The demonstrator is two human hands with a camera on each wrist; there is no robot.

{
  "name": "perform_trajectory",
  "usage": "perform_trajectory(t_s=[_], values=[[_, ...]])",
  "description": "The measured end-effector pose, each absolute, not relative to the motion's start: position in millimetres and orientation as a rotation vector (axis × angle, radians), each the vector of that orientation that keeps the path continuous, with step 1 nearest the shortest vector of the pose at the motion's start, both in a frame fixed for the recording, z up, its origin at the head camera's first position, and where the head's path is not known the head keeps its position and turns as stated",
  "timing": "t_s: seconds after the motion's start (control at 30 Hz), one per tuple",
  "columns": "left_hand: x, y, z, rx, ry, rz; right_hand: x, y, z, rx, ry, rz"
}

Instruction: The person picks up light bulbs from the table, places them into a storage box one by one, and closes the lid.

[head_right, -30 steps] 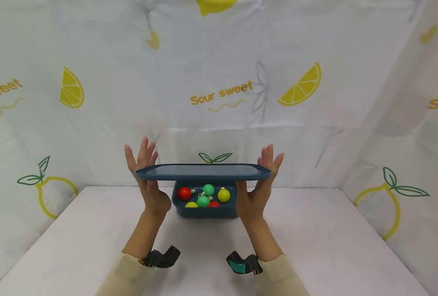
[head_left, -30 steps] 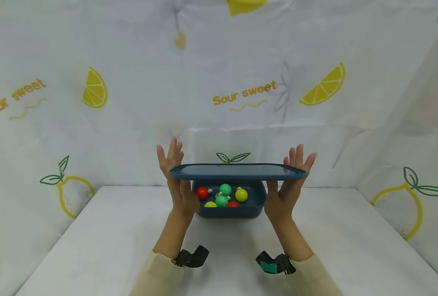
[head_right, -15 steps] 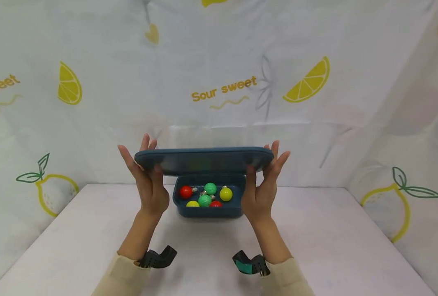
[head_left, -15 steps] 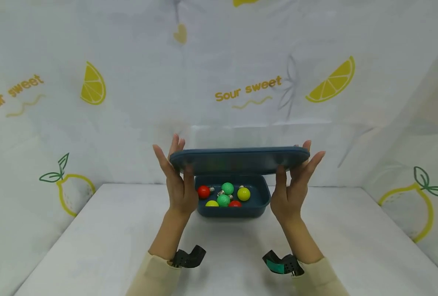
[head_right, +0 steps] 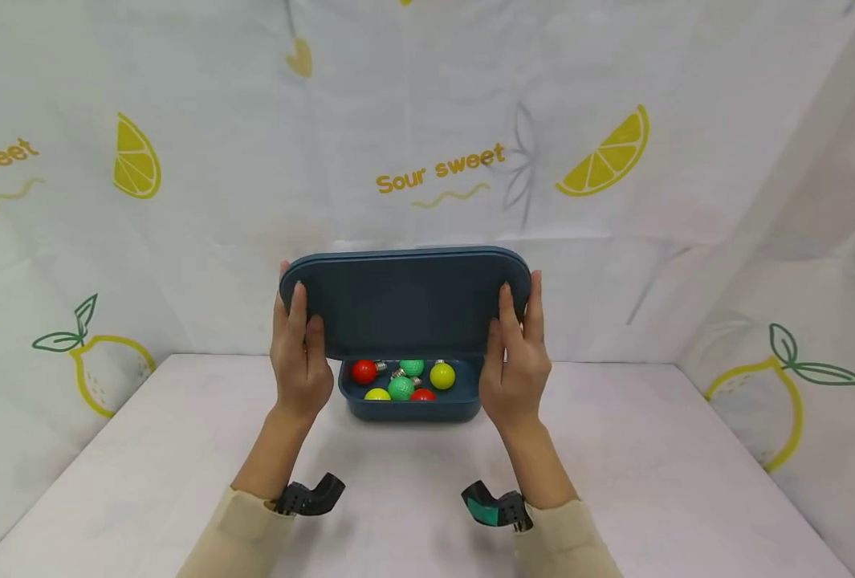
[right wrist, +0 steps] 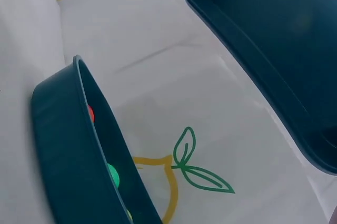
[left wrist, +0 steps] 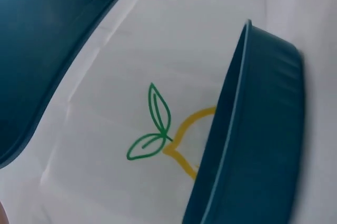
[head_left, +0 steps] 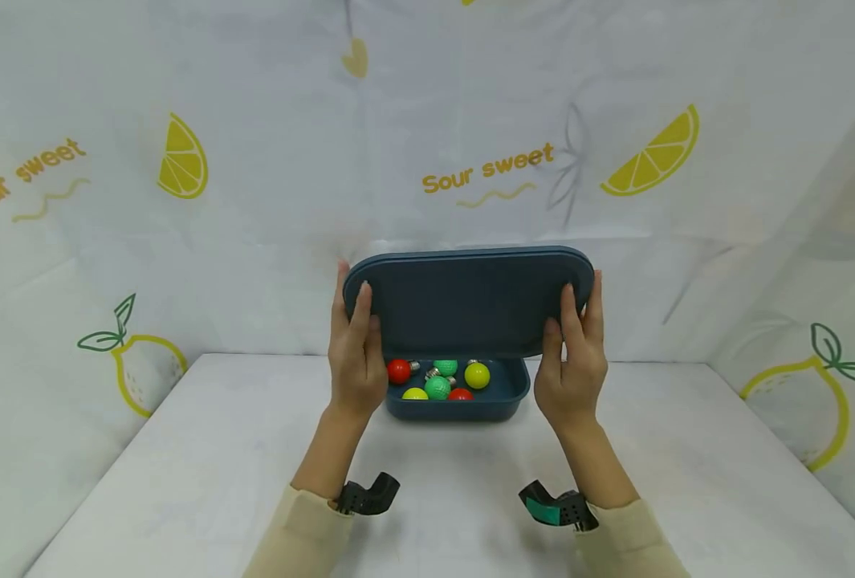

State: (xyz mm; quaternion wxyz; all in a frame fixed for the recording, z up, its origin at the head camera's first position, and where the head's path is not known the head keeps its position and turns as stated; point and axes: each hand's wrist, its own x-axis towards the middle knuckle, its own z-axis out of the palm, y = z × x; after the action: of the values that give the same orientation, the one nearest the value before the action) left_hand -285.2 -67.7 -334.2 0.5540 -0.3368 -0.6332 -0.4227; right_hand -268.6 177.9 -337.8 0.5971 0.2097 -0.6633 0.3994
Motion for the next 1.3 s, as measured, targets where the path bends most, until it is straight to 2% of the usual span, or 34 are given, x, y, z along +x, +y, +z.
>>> perform_trajectory(t_s=[0.47,0.87,1.3], values=[[-296.9,-75.0,-358.0,-0.628,-1.774,-1.01,-277.2,179.2,-359.6,0.373,-1.732,0.864],[-305.3,-74.8,-375.4,-0.463,-2.095,-1.236,-282.0,169.9,-373.4,0.377,-1.837,1.127],[-310.7,-71.8,-398.7,-0.323,-2.457,-1.192,-295.3,176.0,-401.1,0.148,-2.237,1.166]])
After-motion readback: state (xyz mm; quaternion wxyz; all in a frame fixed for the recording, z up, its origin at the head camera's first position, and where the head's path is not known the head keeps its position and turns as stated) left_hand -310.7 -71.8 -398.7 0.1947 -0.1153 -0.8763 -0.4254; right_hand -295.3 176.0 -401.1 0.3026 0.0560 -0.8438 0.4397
